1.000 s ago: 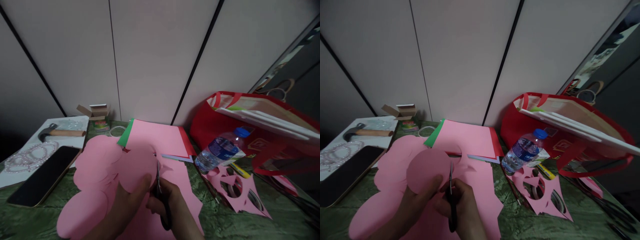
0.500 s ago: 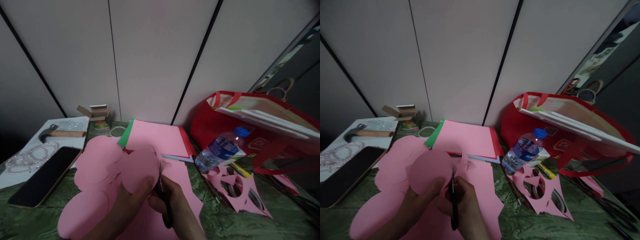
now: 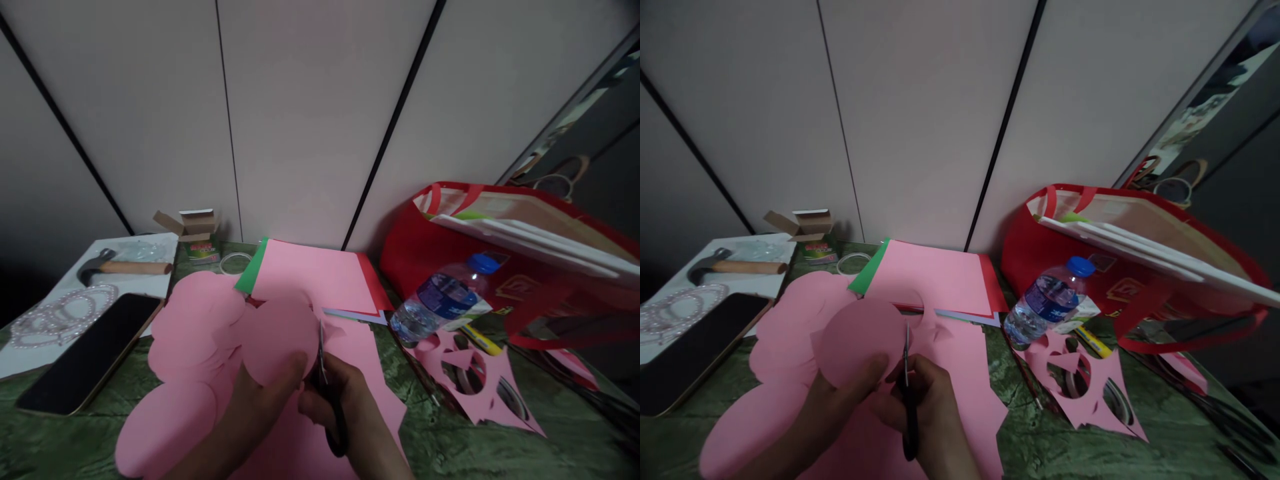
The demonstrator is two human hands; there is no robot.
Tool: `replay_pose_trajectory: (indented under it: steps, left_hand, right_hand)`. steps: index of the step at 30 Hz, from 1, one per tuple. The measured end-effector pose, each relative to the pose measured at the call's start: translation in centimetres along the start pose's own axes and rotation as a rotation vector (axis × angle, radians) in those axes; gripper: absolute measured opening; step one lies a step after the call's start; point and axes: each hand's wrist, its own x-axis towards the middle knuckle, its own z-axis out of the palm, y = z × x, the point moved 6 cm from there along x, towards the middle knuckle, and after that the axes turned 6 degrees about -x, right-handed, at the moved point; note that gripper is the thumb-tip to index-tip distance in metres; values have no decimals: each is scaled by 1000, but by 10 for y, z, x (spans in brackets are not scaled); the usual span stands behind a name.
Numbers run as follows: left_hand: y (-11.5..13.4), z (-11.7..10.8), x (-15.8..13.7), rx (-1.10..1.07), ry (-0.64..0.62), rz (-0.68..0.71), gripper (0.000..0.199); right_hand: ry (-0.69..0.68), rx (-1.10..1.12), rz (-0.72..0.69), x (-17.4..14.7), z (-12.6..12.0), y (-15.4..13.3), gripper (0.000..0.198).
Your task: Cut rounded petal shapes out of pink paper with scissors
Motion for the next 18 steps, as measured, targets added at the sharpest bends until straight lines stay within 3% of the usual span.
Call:
replay_pose_trajectory:
  steps: [6,12,18]
  left_hand:
    - [2,7,-2,-67,-83,-35,20]
    - [2,-2,1,-41,48,3,12]
    - [-6,-6,6,-6,-12,8,16]
  right_hand:
    - [31,-56,50,0,-2,6,19]
    - [44,-62,69,1,-2,8,15]
    - [83,-88,125,0,1,3,12]
